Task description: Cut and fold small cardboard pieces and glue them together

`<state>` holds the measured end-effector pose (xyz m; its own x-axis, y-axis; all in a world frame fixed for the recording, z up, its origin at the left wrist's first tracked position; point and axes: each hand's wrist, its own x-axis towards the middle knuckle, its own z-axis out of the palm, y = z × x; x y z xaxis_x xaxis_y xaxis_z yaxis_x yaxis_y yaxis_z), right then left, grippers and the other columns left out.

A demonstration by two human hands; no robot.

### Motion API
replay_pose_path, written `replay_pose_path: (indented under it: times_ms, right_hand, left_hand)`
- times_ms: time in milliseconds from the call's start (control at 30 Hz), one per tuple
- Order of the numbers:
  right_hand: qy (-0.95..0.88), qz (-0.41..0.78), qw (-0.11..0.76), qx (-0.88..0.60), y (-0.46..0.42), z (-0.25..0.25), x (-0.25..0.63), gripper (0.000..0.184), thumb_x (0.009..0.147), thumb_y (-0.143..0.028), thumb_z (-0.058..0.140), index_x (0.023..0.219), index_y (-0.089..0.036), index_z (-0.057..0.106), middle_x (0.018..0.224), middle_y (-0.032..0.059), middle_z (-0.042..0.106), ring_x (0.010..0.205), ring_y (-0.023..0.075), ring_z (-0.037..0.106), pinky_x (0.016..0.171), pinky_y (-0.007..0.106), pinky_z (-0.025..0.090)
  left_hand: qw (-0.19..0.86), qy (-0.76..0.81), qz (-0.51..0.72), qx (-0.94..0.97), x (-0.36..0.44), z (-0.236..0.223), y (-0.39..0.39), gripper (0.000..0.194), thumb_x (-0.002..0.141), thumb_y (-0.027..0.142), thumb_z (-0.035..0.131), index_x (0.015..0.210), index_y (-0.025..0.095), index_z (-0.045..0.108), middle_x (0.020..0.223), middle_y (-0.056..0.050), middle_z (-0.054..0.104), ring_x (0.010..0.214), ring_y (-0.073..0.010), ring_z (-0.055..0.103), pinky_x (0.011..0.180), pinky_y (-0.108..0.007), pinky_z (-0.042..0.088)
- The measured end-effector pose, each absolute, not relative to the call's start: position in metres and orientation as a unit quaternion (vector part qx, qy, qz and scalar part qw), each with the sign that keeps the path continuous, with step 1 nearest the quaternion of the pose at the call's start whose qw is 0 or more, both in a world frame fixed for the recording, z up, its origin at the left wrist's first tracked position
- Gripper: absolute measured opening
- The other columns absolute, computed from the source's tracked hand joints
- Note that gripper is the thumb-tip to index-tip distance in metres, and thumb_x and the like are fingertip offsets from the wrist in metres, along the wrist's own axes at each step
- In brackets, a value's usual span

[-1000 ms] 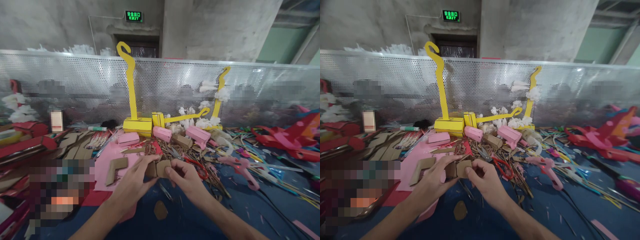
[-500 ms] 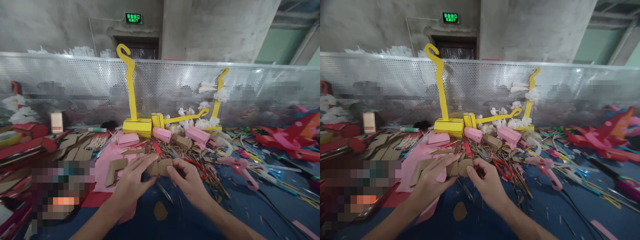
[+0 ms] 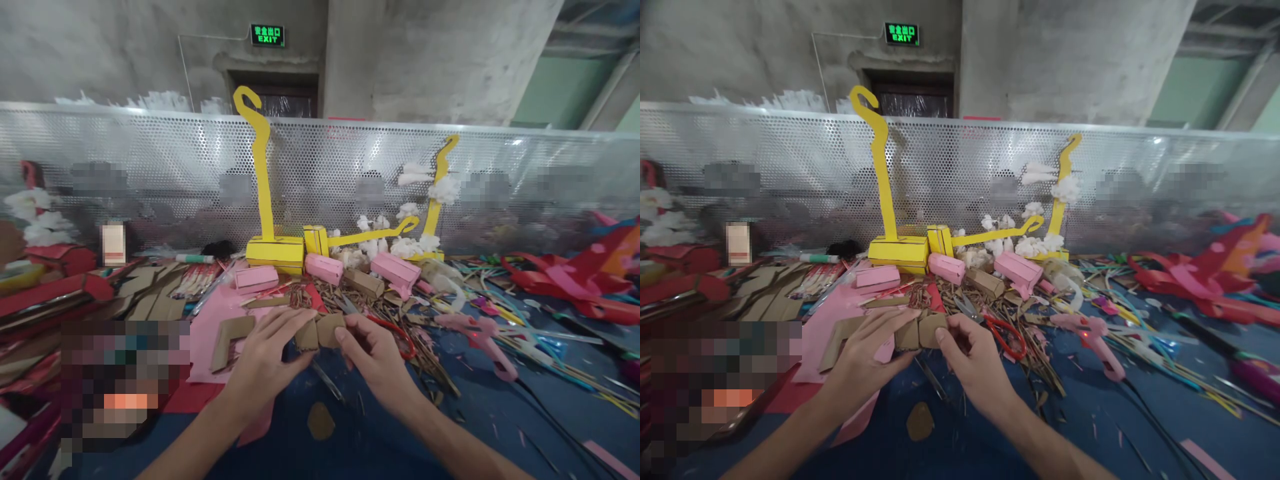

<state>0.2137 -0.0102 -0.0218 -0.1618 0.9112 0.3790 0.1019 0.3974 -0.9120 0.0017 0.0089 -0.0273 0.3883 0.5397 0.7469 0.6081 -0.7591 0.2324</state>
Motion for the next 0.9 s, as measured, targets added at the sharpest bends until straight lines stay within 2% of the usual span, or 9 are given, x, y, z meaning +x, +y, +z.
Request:
replay_pose_path:
  times_ms: [500,900]
  right_hand:
    - [-0.663,0.381,0.514,-0.39,-0.013,-0.021,0.214,0.026,0.097,-0.043,0.056,0.087,-0.019,0.059,0.062,-0.0052,0.048,0.052,0.0097,0.045,0.052,0.023,0.037]
    - [-0.613,0.399,0.563,-0.384,0.0,-0.025,0.221,0.027,0.097,-0.045,0.057,0.095,-0.019,0.062,0.065,-0.0045,0.049,0.055,0.0101,0.045,0.054,0.023,0.038]
  left_hand:
    - [0.045,-0.343,-0.429,-0.835,0.002,-0.028,0.011,0.052,0.085,0.024,0.075,0.133,0.025,0.056,0.127,-0.007,0.069,0.122,-0.0265,0.059,0.106,-0.047,0.047]
    - [0.053,-0.373,-0.437,-0.817,0.003,-0.019,0.009,0.051,0.083,0.029,0.076,0.131,0.027,0.057,0.124,-0.006,0.069,0.118,-0.0271,0.06,0.102,-0.046,0.047]
